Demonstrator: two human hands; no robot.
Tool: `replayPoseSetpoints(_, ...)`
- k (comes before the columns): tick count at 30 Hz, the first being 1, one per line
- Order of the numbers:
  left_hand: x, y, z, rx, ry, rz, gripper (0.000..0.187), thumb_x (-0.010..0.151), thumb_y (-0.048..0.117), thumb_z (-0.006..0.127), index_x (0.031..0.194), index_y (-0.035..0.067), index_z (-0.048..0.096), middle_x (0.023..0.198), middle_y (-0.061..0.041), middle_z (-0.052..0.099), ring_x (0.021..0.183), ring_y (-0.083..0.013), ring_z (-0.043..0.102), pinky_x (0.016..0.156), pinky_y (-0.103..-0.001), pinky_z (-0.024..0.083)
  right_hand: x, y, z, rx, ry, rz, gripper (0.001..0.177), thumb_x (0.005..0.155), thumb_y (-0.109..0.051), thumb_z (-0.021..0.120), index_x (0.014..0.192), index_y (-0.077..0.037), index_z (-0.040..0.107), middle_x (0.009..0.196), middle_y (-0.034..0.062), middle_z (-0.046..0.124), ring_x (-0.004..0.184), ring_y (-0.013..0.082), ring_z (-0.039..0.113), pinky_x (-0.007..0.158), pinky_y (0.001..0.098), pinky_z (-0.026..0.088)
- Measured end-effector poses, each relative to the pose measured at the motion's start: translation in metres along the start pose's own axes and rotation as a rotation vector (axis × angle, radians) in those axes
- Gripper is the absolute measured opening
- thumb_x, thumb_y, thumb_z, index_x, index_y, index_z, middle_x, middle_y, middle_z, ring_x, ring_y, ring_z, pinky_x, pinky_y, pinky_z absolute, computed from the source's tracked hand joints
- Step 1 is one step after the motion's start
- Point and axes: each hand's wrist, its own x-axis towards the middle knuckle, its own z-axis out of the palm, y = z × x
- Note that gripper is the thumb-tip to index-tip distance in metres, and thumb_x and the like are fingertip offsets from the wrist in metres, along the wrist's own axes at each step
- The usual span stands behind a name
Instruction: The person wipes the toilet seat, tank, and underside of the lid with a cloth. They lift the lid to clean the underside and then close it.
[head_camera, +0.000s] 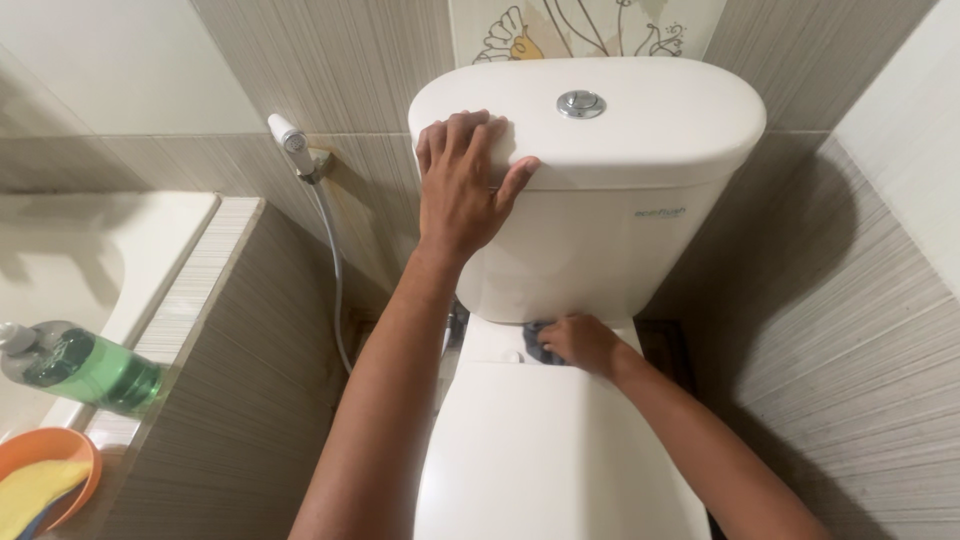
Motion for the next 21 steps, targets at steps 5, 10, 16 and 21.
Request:
replayPoseSetpoints(5,0.000,0.000,0.003,-0.010,-0.005,-0.001,0.059,0.101,0.060,0.061,0.131,0.009,0.062,0.130,-0.010,0.055,0.124,-0.0330,0.048,0.115,-0.050,0.031,-0.031,0.040,-0.001,0.084,-0.394,0.392,0.024,0.102,-0.023,0.053,0.113,-0.014,0.072,0.109,0.0116,0.071,0.101,0.0319,0.067,0.086,0.0448,0.054)
replayPoseSetpoints(10,0.000,-0.002,0.001,-0.010,-0.022,-0.003,0.061,0.102,0.062,0.060,0.130,0.008,0.061,0.131,-0.010,0.055,0.126,-0.0320,0.049,0.116,-0.049,0.032,-0.101,0.083,-0.004,0.225,-0.278,0.597,0.032,0.100,-0.014,0.053,0.126,-0.012,0.073,0.121,0.0164,0.074,0.108,0.0318,0.071,0.099,0.0406,0.055)
replayPoseSetpoints(16,0.000,-0.002,0.005,0.014,-0.022,-0.015,0.062,0.101,0.063,0.059,0.130,0.008,0.063,0.128,-0.010,0.055,0.123,-0.0322,0.048,0.114,-0.050,0.032,-0.145,0.075,0.010,0.552,0.031,0.837,0.043,0.105,-0.026,0.052,0.138,0.001,0.058,0.133,0.0229,0.063,0.119,0.0324,0.061,0.101,0.0427,0.049)
replayPoseSetpoints(21,-0.002,-0.005,0.008,0.027,-0.012,0.010,0.061,0.103,0.063,0.059,0.129,0.008,0.063,0.129,-0.010,0.054,0.124,-0.0325,0.047,0.115,-0.050,0.032,-0.105,0.068,0.032,0.682,-0.045,0.916,0.046,0.106,-0.037,0.044,0.138,-0.007,0.060,0.130,0.0156,0.068,0.121,0.0268,0.064,0.108,0.0416,0.047)
